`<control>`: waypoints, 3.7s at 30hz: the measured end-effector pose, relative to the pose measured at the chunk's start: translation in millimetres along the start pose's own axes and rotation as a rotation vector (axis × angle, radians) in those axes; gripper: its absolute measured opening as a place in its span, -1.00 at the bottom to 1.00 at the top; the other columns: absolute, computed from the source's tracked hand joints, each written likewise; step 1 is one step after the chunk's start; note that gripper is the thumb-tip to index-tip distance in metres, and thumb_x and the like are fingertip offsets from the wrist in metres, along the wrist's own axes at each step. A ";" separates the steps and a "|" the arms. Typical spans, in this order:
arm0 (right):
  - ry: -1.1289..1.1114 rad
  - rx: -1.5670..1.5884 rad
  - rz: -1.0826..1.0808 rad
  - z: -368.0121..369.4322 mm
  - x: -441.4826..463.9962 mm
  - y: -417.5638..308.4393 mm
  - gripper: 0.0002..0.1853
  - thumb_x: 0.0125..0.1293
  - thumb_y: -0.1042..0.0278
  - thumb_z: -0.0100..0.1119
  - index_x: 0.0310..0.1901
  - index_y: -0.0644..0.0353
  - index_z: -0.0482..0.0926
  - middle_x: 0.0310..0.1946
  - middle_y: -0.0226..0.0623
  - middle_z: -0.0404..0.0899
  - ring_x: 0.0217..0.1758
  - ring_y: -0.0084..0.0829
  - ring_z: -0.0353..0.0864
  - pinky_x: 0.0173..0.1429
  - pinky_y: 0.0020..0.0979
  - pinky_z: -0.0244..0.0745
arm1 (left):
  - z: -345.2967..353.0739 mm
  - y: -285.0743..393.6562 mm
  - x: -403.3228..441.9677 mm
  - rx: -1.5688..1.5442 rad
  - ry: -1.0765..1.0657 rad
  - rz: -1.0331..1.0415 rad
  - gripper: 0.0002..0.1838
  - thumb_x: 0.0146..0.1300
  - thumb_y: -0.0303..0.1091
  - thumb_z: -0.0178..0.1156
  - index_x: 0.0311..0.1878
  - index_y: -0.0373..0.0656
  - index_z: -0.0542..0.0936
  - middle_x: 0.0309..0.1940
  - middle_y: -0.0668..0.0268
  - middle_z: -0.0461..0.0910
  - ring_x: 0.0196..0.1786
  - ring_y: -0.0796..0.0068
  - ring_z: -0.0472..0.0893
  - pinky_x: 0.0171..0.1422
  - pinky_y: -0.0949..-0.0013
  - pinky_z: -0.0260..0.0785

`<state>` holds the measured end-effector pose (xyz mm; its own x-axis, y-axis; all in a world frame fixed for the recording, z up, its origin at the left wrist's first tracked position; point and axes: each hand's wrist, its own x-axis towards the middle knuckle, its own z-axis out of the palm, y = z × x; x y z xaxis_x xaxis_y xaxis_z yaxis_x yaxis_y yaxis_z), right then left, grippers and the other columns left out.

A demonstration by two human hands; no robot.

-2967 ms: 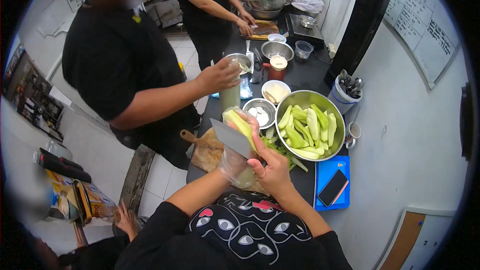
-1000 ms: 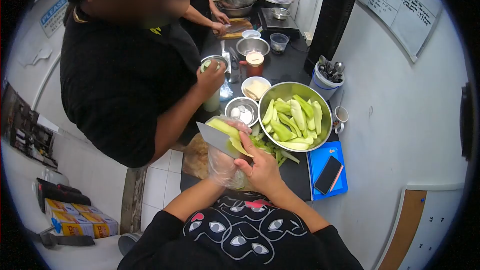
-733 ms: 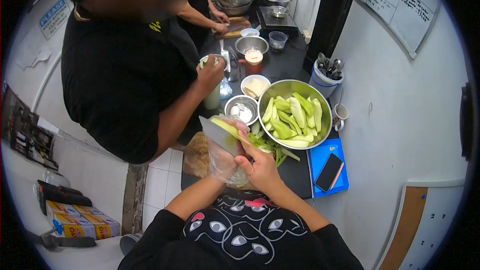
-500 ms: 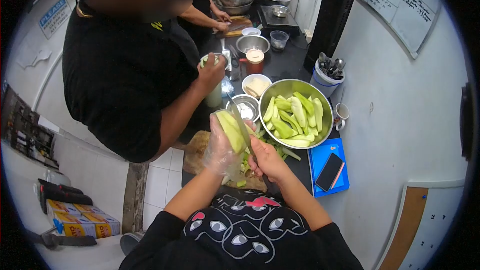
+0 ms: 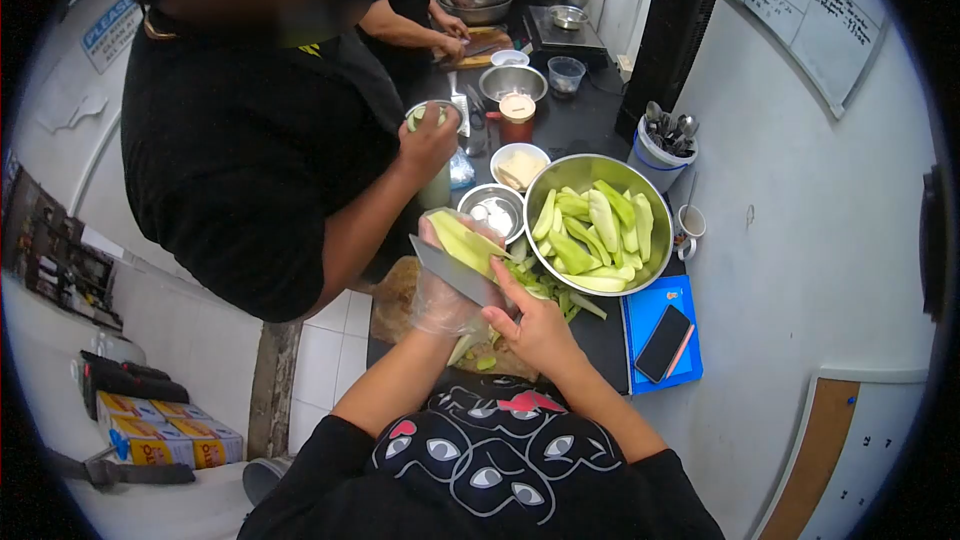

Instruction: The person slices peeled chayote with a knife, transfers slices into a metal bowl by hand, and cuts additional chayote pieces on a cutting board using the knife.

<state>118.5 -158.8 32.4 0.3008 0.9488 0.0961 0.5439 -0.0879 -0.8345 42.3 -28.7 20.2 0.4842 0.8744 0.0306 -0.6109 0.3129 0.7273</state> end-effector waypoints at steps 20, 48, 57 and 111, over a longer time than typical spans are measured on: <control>0.034 -0.053 -0.087 6.5 2.0 1.2 -0.25 0.26 -0.10 0.16 0.43 -0.11 0.15 -0.47 0.05 0.58 -0.38 0.07 0.60 -0.29 -0.08 0.44 | -1.5 7.9 -5.2 -0.236 -0.097 -0.120 -0.44 0.39 0.29 -0.24 -0.21 -0.05 0.43 -0.41 0.26 0.48 -0.25 0.28 0.52 -0.02 0.23 0.39; 0.076 -0.105 -0.031 2.0 -3.1 6.1 -0.34 0.31 -0.04 0.11 0.38 0.02 0.25 -0.38 0.04 0.61 -0.30 0.04 0.63 -0.20 -0.10 0.49 | 1.2 4.2 -7.7 -0.177 -0.027 -0.112 -0.43 0.42 0.26 -0.26 -0.12 -0.11 0.42 -0.28 0.24 0.51 -0.19 0.32 0.55 0.00 0.20 0.46; 0.069 -0.032 0.026 6.6 -0.6 16.8 -0.40 0.31 -0.05 0.11 0.29 0.12 0.37 -0.35 0.07 0.62 -0.28 0.05 0.64 -0.20 -0.08 0.50 | 3.2 3.9 -4.0 -0.204 0.000 -0.194 -0.38 0.44 0.27 -0.36 -0.13 -0.15 0.40 -0.35 0.25 0.49 -0.25 0.36 0.53 -0.02 0.25 0.43; 0.152 0.114 0.095 18.6 6.8 32.2 -0.55 0.35 -0.02 0.11 -0.06 0.29 0.52 -0.50 -0.06 0.60 -0.46 -0.07 0.62 -0.35 -0.23 0.47 | -20.9 -30.3 -22.1 0.036 -0.009 -0.202 -0.31 0.41 0.29 -0.35 -0.13 -0.21 0.47 -0.35 0.18 0.55 -0.23 0.26 0.56 -0.03 0.22 0.45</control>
<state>123.5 -149.5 -4.0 0.4659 0.8805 0.0877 0.4176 -0.1314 -0.8991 37.0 -49.7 -16.8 0.6006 0.7916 -0.1127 -0.4780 0.4684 0.7431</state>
